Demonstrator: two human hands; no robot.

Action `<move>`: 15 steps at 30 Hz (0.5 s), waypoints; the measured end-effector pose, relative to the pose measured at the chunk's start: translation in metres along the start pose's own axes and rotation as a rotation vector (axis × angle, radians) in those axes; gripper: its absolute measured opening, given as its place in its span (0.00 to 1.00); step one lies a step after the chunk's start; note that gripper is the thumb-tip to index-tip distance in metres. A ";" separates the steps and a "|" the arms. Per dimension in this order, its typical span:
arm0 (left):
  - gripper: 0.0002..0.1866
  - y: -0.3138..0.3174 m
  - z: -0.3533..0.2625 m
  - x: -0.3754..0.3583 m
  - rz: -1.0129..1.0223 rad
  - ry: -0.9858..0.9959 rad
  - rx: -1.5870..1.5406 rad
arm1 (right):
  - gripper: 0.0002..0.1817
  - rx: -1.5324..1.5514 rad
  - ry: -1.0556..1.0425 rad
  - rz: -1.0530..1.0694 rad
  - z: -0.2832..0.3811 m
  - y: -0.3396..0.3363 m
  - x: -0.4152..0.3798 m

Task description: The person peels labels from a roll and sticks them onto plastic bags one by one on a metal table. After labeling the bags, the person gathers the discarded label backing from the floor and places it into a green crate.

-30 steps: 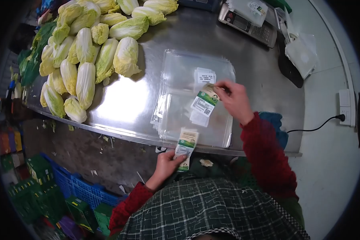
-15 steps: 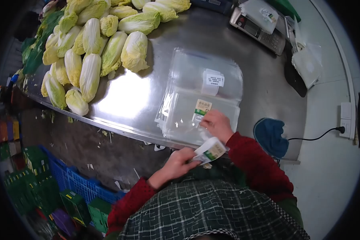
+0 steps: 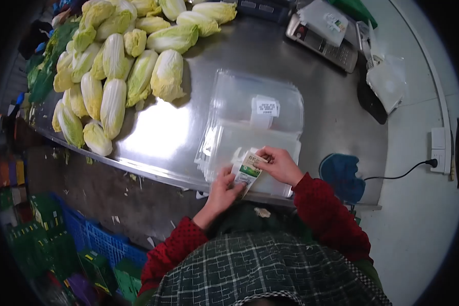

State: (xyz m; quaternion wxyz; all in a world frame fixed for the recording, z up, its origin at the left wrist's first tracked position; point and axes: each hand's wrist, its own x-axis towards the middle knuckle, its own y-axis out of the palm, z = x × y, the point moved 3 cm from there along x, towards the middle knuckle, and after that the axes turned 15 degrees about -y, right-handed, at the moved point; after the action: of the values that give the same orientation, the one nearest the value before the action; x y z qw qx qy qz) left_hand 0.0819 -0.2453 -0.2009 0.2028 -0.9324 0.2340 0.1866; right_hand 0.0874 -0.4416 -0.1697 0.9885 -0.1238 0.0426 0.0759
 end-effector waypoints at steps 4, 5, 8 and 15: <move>0.12 -0.007 -0.032 0.007 0.194 0.045 -0.060 | 0.09 -0.016 0.006 0.061 0.016 0.008 -0.012; 0.12 -0.006 -0.030 0.003 0.195 0.042 -0.066 | 0.09 -0.078 -0.050 0.011 0.021 0.010 -0.016; 0.12 -0.003 -0.010 -0.016 0.146 -0.305 -0.166 | 0.06 -0.090 -0.167 -0.096 0.030 0.004 -0.011; 0.12 -0.014 0.005 -0.054 0.163 -0.217 -0.208 | 0.24 -0.549 -0.128 -0.075 -0.016 -0.017 0.038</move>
State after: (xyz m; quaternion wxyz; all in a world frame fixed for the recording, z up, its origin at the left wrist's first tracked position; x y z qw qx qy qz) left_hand 0.0435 -0.2119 -0.1775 0.1133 -0.9007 0.2649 0.3251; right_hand 0.1264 -0.4570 -0.1851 0.9208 -0.3833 -0.0468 0.0557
